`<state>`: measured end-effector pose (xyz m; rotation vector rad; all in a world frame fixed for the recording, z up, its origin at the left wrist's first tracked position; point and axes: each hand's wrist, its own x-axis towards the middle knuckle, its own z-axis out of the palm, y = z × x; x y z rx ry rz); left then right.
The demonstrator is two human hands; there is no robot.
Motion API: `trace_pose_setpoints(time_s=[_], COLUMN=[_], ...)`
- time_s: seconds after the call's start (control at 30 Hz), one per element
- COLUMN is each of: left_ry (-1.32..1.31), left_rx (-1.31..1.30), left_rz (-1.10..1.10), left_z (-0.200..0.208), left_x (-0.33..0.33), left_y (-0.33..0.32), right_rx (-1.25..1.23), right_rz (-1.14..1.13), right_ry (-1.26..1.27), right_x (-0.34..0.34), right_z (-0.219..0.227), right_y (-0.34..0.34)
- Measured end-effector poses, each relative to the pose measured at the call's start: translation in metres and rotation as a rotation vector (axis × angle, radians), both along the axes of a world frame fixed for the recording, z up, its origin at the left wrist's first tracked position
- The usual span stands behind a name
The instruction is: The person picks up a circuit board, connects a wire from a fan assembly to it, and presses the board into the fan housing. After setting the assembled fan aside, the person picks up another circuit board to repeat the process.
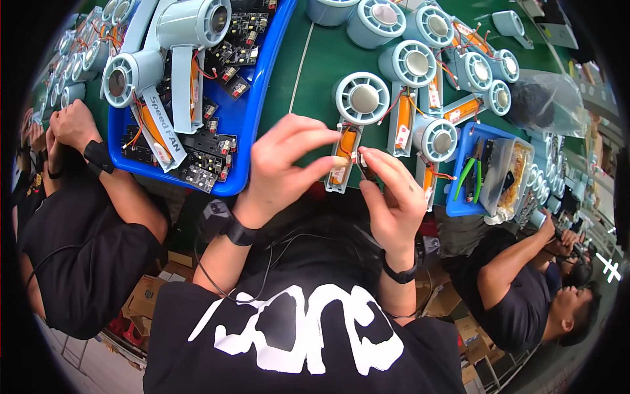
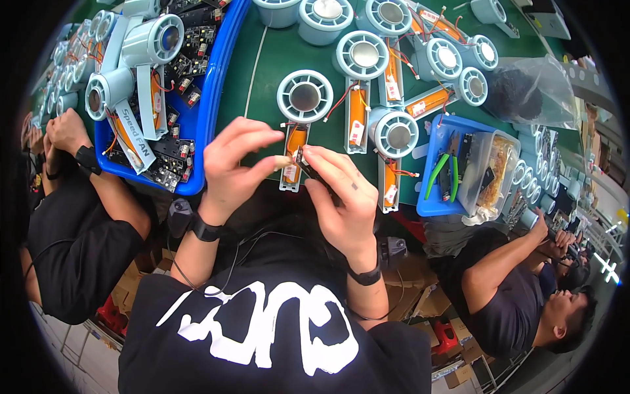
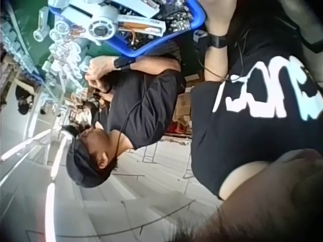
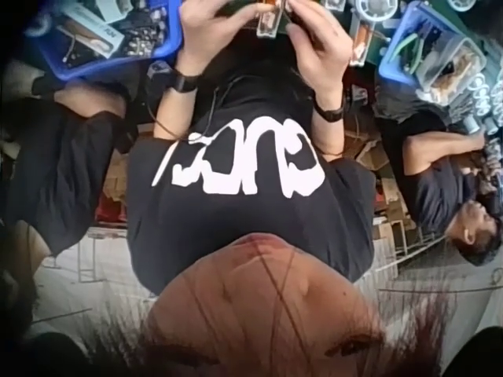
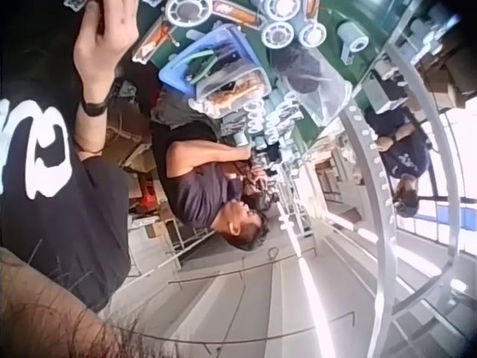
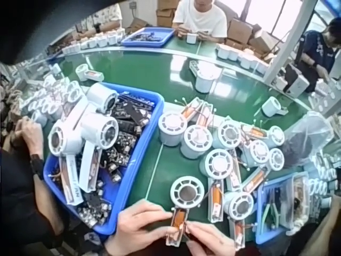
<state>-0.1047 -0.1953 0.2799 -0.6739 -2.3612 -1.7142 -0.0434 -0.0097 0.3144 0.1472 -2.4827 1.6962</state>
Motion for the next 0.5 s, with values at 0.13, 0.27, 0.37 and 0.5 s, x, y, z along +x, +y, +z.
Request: trace_pose_setpoints(time_s=[0.13,0.27,0.37,0.5], left_ry=[-0.029,-0.139,-0.238,-0.312], left_rx=[-0.054,-0.097,-0.111,-0.114], left_rz=[0.049,0.119,0.204,0.321], left_z=[-0.006,0.004,0.015,0.017], left_x=[0.017,0.028,0.031,0.025], left_y=[-0.007,0.004,0.019,0.028], right_rx=[0.074,0.272,0.357,0.372], right_rz=[0.054,0.171,0.199,0.156], right_ry=[0.146,0.224,0.168,0.020], right_x=[-0.012,-0.049,-0.070,-0.077], right_z=[0.008,0.028,0.046,0.054], right_y=[-0.008,-0.016,-0.016,-0.010])
